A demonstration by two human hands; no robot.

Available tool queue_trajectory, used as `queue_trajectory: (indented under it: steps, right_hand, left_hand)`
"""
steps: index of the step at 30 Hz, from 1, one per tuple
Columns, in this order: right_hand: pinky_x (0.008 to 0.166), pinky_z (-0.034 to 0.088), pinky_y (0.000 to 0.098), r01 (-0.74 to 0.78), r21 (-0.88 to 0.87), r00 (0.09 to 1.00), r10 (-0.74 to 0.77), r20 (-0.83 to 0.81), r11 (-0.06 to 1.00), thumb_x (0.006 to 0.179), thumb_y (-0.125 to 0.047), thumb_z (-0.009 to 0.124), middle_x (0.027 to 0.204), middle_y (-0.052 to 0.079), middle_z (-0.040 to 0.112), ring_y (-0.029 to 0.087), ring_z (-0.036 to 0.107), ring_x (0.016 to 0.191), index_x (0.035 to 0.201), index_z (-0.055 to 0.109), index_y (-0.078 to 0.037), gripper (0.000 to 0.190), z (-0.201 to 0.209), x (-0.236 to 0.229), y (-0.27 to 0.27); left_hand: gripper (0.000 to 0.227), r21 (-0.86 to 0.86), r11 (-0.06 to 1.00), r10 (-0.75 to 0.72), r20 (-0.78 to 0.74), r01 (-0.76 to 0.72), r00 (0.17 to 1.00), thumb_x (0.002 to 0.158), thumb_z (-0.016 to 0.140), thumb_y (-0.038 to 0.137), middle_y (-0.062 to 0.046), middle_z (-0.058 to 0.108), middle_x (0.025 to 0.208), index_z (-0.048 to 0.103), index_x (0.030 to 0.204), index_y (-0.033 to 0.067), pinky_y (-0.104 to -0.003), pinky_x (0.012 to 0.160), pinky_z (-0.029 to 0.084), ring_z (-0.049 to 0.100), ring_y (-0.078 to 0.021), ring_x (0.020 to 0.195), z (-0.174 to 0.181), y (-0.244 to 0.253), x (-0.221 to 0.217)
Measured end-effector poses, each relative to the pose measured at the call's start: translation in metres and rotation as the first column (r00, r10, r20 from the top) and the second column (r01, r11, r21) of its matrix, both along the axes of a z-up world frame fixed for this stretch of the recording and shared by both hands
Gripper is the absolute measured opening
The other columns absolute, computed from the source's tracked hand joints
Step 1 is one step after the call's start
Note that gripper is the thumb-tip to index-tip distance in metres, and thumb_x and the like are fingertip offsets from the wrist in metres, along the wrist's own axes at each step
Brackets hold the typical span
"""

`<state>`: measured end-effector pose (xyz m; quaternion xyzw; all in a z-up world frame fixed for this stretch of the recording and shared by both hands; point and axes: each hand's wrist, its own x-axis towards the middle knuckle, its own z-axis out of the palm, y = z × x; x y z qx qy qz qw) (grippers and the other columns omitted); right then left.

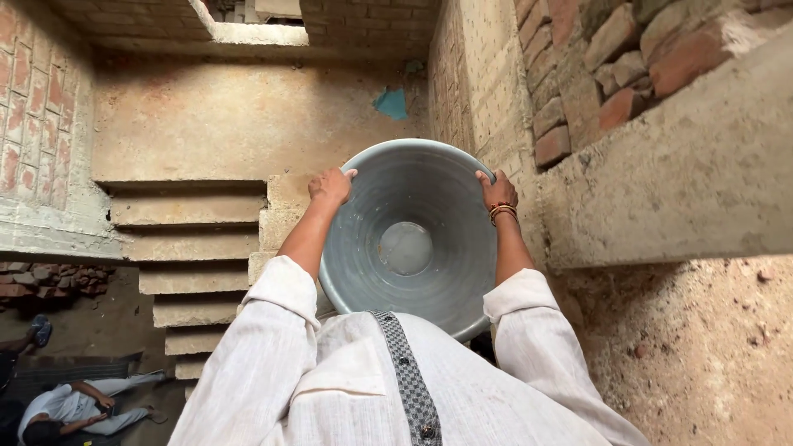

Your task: The person carries a large metal basin holding sand down a staircase and sets it on the ground. The person then uses a shovel to scoop sand from a sand pile into metal basins placed on the ground.

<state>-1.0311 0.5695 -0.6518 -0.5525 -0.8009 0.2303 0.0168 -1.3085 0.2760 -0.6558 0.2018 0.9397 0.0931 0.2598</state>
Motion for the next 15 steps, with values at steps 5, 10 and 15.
queue_trajectory:
  steps: [5,10,15]
  right_hand:
    - [0.093,0.051,0.0518,-0.050,0.048,0.999,0.050,-0.008,0.998,0.093,-0.068,0.060,0.115,0.018,0.073,0.041,0.066,0.111,0.120,0.067,-0.013,0.062,-0.008,-0.033,0.018]
    - [0.091,0.051,0.0532,-0.119,0.125,0.990,0.128,-0.066,0.985,0.096,-0.066,0.062,0.113,0.024,0.071,0.045,0.065,0.109,0.117,0.067,-0.009,0.061,-0.025,-0.082,0.045]
    - [0.090,0.051,0.0557,-0.170,0.201,0.981,0.185,-0.054,0.965,0.095,-0.065,0.060,0.113,0.022,0.072,0.046,0.066,0.108,0.117,0.068,-0.009,0.060,-0.019,-0.145,0.053]
  left_hand:
    - [0.066,0.017,0.999,0.048,0.010,-0.048,0.999,0.101,0.048,0.063,-0.023,0.064,0.133,0.068,0.127,0.0056,-0.052,0.101,0.050,0.060,-0.0414,0.125,-0.014,-0.001,-0.023]
    - [0.069,0.019,0.997,0.073,0.032,-0.074,0.997,0.101,0.046,0.065,-0.024,0.063,0.134,0.066,0.131,0.0059,-0.052,0.102,0.049,0.060,-0.0419,0.126,-0.019,0.007,-0.061]
    - [0.068,0.128,0.981,0.145,0.033,-0.148,0.989,0.102,0.046,0.064,-0.024,0.064,0.135,0.066,0.132,0.0065,-0.053,0.103,0.049,0.059,-0.0442,0.126,-0.058,0.013,-0.102]
